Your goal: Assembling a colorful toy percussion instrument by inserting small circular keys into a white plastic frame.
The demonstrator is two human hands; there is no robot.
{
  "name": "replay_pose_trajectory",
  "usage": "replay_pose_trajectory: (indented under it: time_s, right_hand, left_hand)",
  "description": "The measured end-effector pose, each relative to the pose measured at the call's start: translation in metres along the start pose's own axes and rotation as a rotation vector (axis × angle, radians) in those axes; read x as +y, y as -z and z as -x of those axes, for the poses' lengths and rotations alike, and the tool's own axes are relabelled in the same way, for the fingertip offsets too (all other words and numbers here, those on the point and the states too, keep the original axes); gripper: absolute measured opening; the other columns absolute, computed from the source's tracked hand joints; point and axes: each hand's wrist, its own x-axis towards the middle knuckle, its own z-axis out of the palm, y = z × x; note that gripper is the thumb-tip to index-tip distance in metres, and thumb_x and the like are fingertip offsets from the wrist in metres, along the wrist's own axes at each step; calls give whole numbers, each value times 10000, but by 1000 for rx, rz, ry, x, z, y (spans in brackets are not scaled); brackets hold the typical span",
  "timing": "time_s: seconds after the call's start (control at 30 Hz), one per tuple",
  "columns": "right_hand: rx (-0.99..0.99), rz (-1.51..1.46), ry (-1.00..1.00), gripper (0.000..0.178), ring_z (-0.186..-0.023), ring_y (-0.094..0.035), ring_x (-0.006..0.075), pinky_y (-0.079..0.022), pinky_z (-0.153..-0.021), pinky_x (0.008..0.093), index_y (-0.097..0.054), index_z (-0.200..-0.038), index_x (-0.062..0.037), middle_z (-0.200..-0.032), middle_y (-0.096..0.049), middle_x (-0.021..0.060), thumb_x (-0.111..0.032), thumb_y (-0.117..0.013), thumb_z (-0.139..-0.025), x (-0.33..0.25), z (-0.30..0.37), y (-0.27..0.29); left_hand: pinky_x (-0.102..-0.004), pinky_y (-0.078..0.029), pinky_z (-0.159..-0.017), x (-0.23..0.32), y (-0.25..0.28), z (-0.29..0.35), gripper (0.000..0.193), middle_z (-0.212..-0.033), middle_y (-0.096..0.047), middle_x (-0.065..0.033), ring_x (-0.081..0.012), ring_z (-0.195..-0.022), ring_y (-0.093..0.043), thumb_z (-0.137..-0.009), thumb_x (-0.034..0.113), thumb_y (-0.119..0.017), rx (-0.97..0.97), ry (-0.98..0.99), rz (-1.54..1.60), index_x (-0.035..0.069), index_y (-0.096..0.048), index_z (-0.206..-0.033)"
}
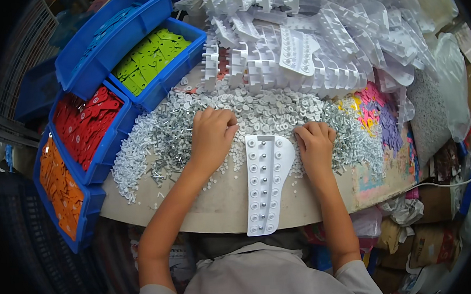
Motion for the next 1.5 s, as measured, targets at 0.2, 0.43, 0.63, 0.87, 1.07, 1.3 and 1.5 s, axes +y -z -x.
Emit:
replay_pose_trajectory:
  time_s: [0.2, 0.43, 0.63, 0.87, 1.07, 1.3, 1.5]
  right_hand:
    - [21, 45, -29, 129, -964, -577, 251, -386, -916, 389, -717, -983, -93, -968, -642, 47, -91, -741, -856, -2, -1, -3]
    - [-13, -138, -125, 106, -957, -589, 263, -414, -905, 390, -673, -933, -45, -933, -650, 89, -59, -736, -849, -17, 10, 24]
    - [-356, -663, -154, 83, -905, -587, 233, -461, -813, 341, -681, -929, -23, -901, -665, 69, -56, -730, -871, -42, 21, 49]
    - [-299, -604, -141, 95, -874, -569, 245, -456, -779, 349, -678, -947, -31, -878, -639, 76, -53, -732, -871, -50, 25, 40]
    - [-168, -503, -109, 130, -856, -557, 288, -458, -765, 387, -646, -924, -15, -883, -622, 103, -8, -742, -837, -53, 36, 28]
    - [6, -336, 12, 175, -897, -572, 306, -490, -756, 413, -678, -959, -45, -936, -623, 86, 0, -755, -809, -62, 50, 17]
    - [-44, -382, 31, 125, -817, -610, 286, -506, -722, 389, -679, -962, -18, -873, -643, 104, -22, -742, -854, -59, 34, 30]
  left_hand:
    - [-390, -416, -906, 24, 20, 18, 97, -888, -702, -40, -246, -921, -605, -833, 123, -778, -94, 101, 341, 88, -737, -914]
    - [-375, -392, -958, 36, 11, 47, 76, -930, -674, -32, -232, -957, -594, -865, 149, -753, -302, 56, 437, 85, -748, -907]
    - [-371, -429, -891, 32, -4, 58, 81, -868, -644, -40, -236, -910, -593, -855, 135, -761, -219, 36, 393, 78, -738, -909]
    - [-321, -488, -685, 39, -2, 60, 60, -838, -634, -59, -206, -763, -610, -889, 83, -724, -230, 143, 453, 33, -717, -922]
    - [-331, -488, -677, 46, 0, 59, 76, -840, -637, -58, -208, -750, -614, -891, 88, -726, -219, 188, 471, 35, -707, -943]
    - [-382, -451, -746, 47, 2, 67, 134, -851, -635, -43, -230, -828, -611, -829, 128, -786, -46, -223, -3, 79, -716, -932]
    - [-400, -443, -750, 41, -1, 66, 118, -870, -633, -65, -262, -829, -600, -850, 104, -760, -50, -197, 117, 56, -710, -944]
